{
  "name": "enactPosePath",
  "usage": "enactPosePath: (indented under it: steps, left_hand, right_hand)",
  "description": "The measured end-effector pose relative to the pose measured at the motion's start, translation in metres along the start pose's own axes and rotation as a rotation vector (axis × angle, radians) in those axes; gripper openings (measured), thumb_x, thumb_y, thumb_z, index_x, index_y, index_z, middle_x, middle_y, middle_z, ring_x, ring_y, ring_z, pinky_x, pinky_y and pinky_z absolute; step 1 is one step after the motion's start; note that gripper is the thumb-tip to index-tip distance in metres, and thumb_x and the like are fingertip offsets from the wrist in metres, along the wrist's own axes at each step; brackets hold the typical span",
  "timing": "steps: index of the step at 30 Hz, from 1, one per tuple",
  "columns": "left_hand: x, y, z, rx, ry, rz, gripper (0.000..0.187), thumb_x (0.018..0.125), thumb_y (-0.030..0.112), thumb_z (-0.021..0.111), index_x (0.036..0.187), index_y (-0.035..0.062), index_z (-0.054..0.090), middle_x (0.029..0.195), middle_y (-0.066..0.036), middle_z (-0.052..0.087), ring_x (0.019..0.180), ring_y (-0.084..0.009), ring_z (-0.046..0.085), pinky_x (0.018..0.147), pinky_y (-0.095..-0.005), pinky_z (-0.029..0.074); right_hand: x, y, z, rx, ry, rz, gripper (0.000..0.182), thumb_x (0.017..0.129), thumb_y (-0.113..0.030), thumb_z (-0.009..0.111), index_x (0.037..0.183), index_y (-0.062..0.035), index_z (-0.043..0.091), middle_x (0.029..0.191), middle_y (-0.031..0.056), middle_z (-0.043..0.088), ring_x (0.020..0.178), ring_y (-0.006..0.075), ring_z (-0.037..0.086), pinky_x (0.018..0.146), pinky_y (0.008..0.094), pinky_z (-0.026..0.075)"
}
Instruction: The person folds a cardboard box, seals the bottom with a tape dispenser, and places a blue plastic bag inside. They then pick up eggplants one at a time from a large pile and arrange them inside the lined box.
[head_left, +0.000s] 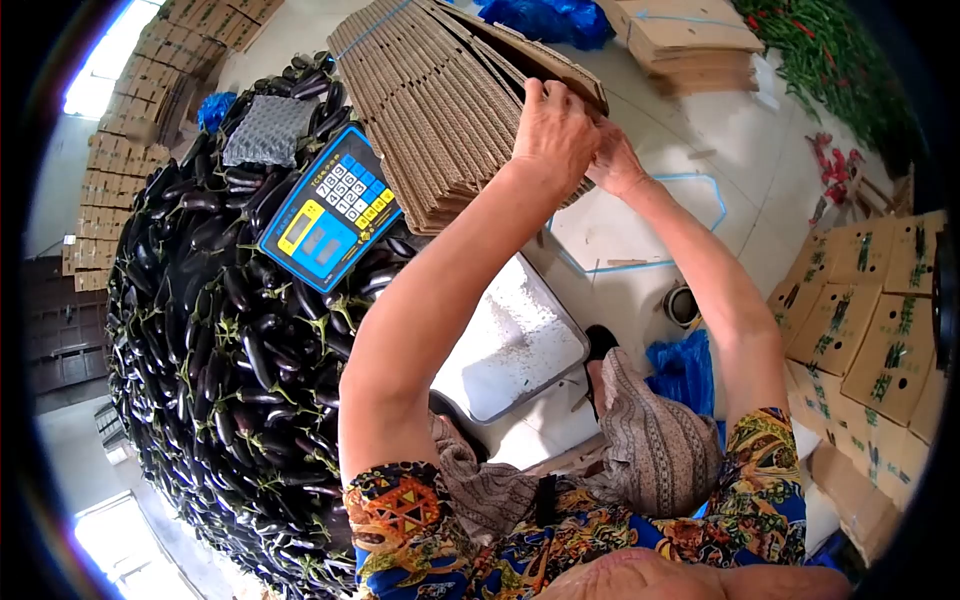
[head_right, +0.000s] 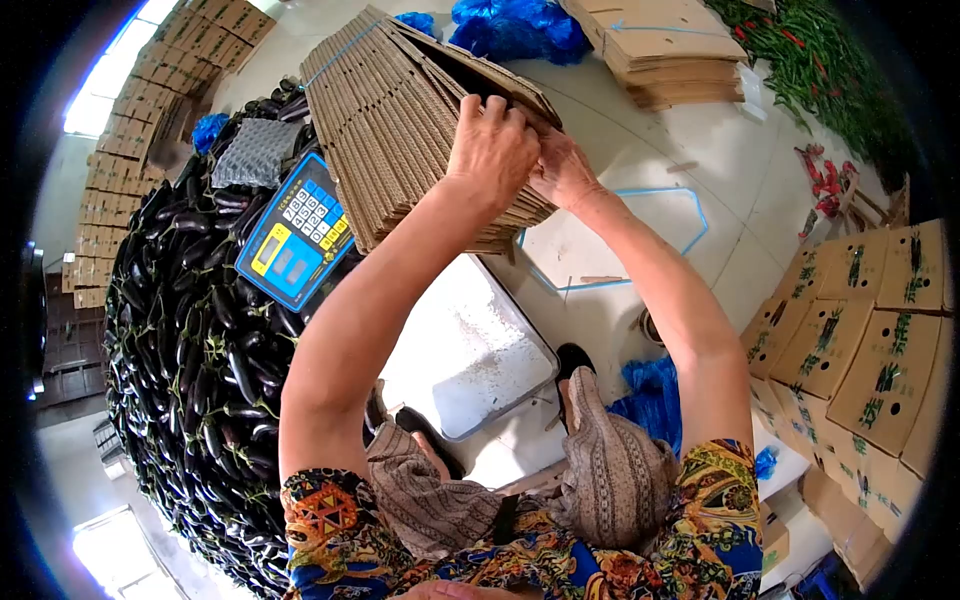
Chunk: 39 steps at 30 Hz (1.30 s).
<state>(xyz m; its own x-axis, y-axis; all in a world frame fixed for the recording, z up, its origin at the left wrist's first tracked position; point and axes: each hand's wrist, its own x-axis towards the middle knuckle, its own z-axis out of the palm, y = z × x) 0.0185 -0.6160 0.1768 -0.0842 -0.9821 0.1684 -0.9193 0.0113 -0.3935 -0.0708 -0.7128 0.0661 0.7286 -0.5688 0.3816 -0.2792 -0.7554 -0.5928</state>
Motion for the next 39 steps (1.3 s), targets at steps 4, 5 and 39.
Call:
enactPosePath:
  steps: [4,5,39]
  left_hand:
    - [0.006,-0.015,-0.003,0.114,-0.116,0.213,0.013,0.08,0.021,0.065,0.089,0.0138,0.069,0.09,-0.002,0.061,0.091,-0.0193,0.056,0.081,-0.0406,0.04]
    - [0.005,-0.023,-0.001,0.14,-0.117,0.271,0.013,0.079,0.022,0.065,0.089,0.0142,0.069,0.09,-0.002,0.061,0.088,-0.0191,0.056,0.08,-0.0406,0.04]
    - [-0.048,0.049,-0.061,-0.169,-0.008,0.698,0.01,0.057,0.024,0.069,0.06,0.0146,0.066,0.065,0.001,0.058,0.07,-0.0208,0.055,0.062,-0.0367,0.04]
  right_hand:
    - [0.002,0.008,-0.031,-0.007,-0.188,-0.092,0.055,0.081,-0.01,0.064,0.134,-0.0106,0.048,0.138,0.0115,0.05,0.124,0.0318,0.049,0.103,0.0378,0.043]
    - [0.002,0.009,-0.036,-0.032,-0.253,-0.123,0.055,0.081,-0.009,0.064,0.134,-0.0102,0.049,0.138,0.0116,0.05,0.124,0.0319,0.049,0.103,0.0378,0.043]
    - [0.083,-0.036,-0.066,0.172,-0.029,-0.407,0.049,0.082,0.008,0.058,0.125,-0.015,0.058,0.107,0.0141,0.066,0.092,0.0329,0.064,0.078,0.037,0.055]
